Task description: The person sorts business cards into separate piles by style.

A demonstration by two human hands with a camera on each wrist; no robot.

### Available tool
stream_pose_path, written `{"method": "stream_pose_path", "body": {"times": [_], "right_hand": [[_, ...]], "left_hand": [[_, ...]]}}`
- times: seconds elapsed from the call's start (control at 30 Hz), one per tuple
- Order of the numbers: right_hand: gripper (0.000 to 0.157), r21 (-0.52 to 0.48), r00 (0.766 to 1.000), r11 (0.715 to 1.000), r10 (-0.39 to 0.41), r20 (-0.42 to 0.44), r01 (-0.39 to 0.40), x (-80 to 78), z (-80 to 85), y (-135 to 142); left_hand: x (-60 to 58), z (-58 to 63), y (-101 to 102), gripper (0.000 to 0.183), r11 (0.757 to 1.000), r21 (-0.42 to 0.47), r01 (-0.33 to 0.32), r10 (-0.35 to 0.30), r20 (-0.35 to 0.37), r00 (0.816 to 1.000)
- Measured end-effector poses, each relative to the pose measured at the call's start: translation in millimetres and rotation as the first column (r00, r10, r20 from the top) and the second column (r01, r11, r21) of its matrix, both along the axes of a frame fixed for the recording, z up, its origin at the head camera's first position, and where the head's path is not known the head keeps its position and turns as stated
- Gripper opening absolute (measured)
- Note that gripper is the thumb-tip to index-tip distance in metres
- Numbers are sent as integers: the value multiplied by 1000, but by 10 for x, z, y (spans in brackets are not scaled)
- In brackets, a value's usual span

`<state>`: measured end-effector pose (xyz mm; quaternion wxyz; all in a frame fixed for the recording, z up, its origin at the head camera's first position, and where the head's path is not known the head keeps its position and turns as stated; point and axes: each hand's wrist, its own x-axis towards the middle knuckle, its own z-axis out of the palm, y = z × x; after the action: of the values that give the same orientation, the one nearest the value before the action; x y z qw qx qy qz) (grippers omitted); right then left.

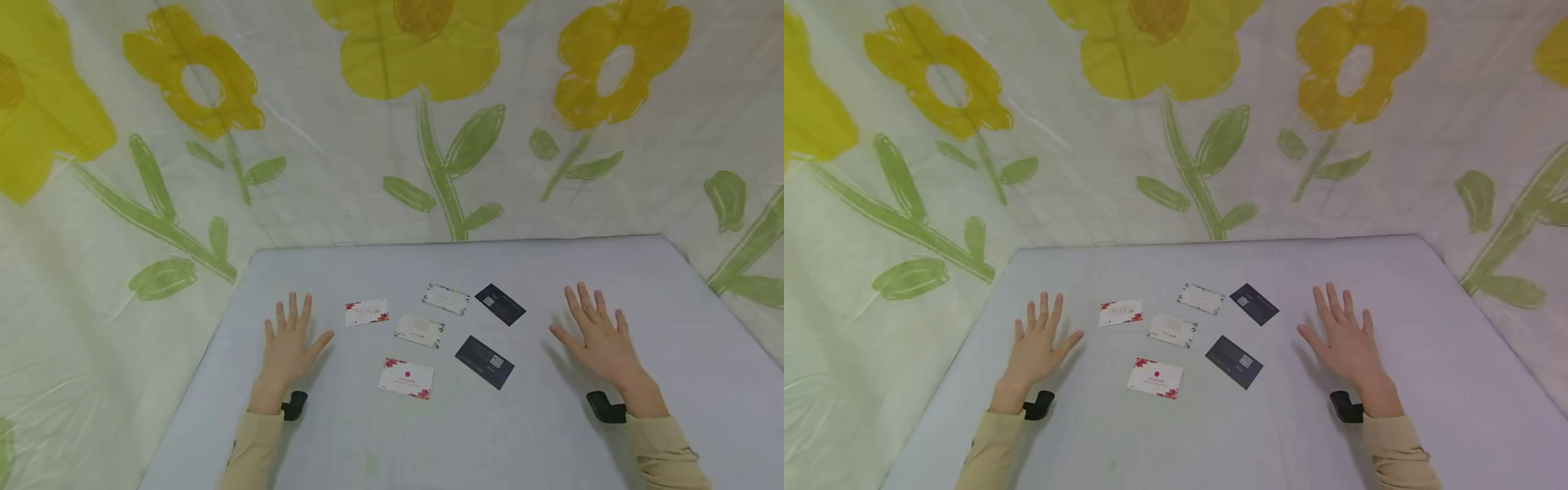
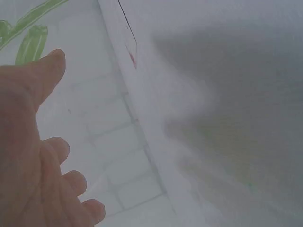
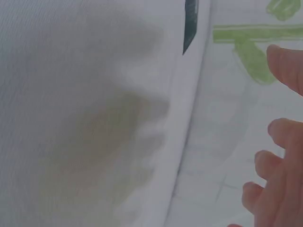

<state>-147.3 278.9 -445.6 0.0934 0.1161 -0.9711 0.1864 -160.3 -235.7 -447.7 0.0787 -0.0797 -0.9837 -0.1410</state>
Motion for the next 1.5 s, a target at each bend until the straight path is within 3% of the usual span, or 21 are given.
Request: {"method": "stream_pose_path", "body": {"times": [0.13, 0.27, 0.33, 0.43, 0.6, 0.77, 0.9, 1.0, 1.07, 1.3, 1.5], "right_hand": [[65, -50, 986, 998, 21, -166, -30, -9, 85, -164], [40, -128, 939, 986, 54, -340, -104, -36, 201, -450], [29, -146, 928, 980, 77, -365, -139, -39, 240, -618], [21, -156, 924, 968, 131, -360, -197, -36, 247, -883], [17, -141, 930, 946, 247, -272, -293, -22, 155, -1295], [19, -168, 939, 923, 338, -70, -345, 0, 56, -1625], [26, -193, 902, 900, 417, 117, -391, 23, -15, -1840], [31, -181, 878, 898, 433, 206, -400, 60, -66, -1960], [34, -164, 877, 904, 423, 226, -394, 81, -95, -2004], [39, -141, 885, 915, 403, 232, -379, 107, -132, -2051], [39, -184, 879, 910, 410, 245, -373, 100, -135, -2064]], "left_hand": [[47, 96, 76, 73, 988, 127, 87, -90, 19, 996], [110, 264, 249, 51, 931, 313, 188, -206, 26, 978], [141, 322, 349, 41, 903, 367, 224, -255, 36, 966], [178, 350, 491, 30, 886, 382, 263, -310, 66, 949], [193, 282, 662, 23, 874, 363, 322, -384, 111, 917], [163, 116, 759, 30, 855, 348, 384, -457, 159, 875], [155, 18, 832, 39, 859, 287, 424, -487, 203, 849], [172, -12, 877, 43, 870, 211, 445, -486, 216, 847], [181, -14, 901, 43, 873, 184, 452, -485, 216, 848], [184, -29, 916, 36, 874, 168, 456, -484, 213, 849], [172, -14, 923, 36, 876, 153, 458, -483, 242, 842]]}}
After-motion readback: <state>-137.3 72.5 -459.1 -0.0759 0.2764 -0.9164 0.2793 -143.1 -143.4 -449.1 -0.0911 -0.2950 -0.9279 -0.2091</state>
